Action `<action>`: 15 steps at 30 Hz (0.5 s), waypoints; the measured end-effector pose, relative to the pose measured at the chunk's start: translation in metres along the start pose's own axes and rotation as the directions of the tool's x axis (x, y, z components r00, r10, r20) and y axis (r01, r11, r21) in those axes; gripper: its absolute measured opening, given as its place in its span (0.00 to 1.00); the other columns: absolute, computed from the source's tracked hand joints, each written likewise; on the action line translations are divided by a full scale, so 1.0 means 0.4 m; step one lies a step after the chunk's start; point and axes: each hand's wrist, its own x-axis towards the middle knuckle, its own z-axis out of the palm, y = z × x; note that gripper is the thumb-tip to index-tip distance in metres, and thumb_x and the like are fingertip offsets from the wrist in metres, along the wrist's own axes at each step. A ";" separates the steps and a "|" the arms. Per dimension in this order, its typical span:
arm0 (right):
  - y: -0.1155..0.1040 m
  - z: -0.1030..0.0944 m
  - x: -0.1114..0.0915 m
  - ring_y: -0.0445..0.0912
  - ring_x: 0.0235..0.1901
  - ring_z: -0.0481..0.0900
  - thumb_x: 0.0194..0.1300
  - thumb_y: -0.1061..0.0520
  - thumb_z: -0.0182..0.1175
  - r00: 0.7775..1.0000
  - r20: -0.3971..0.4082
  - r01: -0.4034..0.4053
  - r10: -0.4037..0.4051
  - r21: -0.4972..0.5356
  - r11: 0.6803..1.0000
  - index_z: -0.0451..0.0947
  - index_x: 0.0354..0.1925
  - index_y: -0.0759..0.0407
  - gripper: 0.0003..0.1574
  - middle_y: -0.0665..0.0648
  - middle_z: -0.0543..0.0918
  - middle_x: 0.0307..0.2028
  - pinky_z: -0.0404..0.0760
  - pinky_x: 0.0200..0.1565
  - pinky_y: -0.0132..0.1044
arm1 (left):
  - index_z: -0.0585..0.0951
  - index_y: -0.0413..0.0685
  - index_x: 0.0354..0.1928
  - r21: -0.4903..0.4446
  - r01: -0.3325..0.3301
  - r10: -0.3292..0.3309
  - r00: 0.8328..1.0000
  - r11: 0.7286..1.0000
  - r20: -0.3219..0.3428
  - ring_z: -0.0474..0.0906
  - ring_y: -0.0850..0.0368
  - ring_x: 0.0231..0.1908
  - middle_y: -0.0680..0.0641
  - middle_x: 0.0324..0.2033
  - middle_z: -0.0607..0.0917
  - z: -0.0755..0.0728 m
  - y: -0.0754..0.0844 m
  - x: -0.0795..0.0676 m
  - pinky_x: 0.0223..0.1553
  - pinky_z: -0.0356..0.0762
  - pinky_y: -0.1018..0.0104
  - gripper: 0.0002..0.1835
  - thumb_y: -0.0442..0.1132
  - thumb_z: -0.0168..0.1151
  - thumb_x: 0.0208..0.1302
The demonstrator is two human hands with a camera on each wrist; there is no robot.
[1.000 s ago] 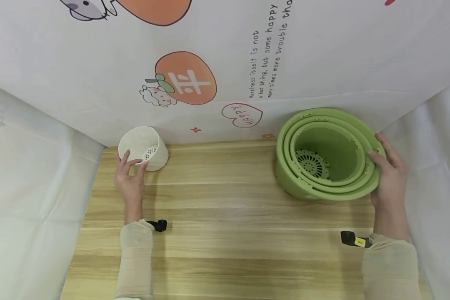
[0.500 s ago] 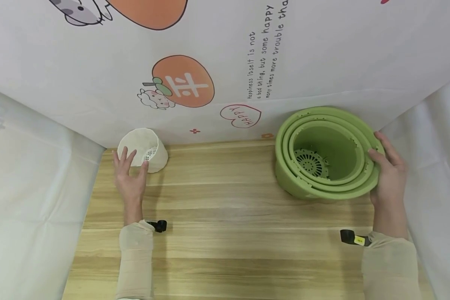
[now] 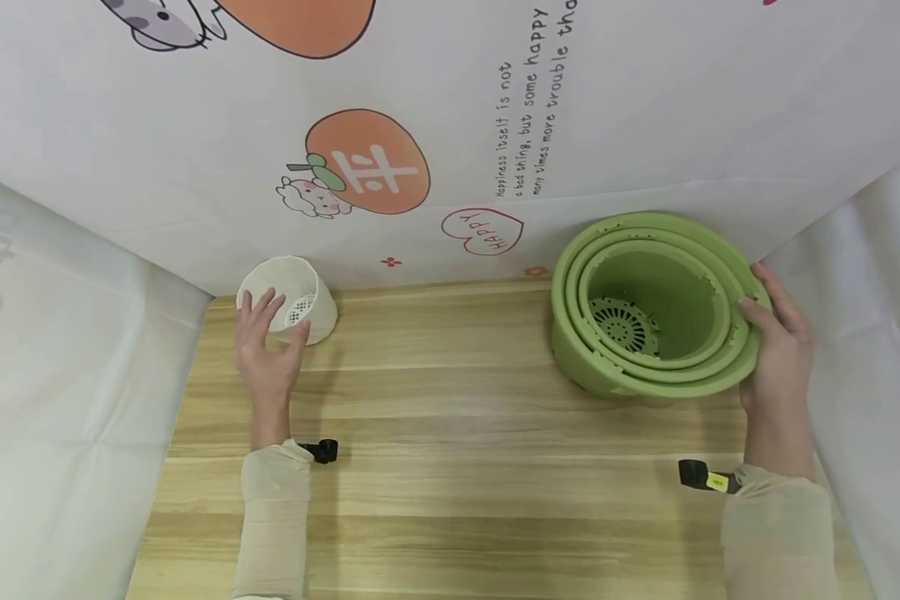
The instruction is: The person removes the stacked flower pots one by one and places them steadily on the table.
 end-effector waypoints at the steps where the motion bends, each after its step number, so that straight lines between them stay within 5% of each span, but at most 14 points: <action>1: 0.000 0.002 0.001 0.51 0.59 0.78 0.69 0.78 0.46 1.000 -0.003 0.000 0.000 0.004 1.000 0.71 0.66 0.68 0.29 0.56 0.69 0.69 0.80 0.51 0.37 | 0.86 0.41 0.51 -0.005 -0.009 0.009 1.000 1.000 0.001 0.66 0.36 0.67 0.43 0.56 0.83 0.002 0.004 0.003 0.72 0.55 0.40 0.25 0.36 0.78 0.46; 9: -0.002 0.007 0.003 0.50 0.59 0.79 0.69 0.77 0.46 1.000 -0.011 -0.007 0.007 0.024 1.000 0.72 0.65 0.69 0.28 0.56 0.71 0.68 0.81 0.51 0.37 | 0.84 0.41 0.54 -0.062 -0.075 0.078 0.996 0.995 0.051 0.70 0.35 0.64 0.42 0.57 0.83 0.019 0.052 0.021 0.70 0.62 0.44 0.29 0.53 0.72 0.56; 15: -0.004 0.004 -0.003 0.51 0.54 0.82 0.70 0.75 0.46 1.000 0.003 0.002 -0.002 -0.001 1.000 0.72 0.65 0.68 0.27 0.57 0.70 0.68 0.82 0.48 0.37 | 0.84 0.40 0.54 -0.145 -0.119 0.140 0.980 0.982 0.141 0.72 0.36 0.62 0.41 0.57 0.82 0.042 0.111 0.025 0.68 0.67 0.50 0.28 0.45 0.75 0.52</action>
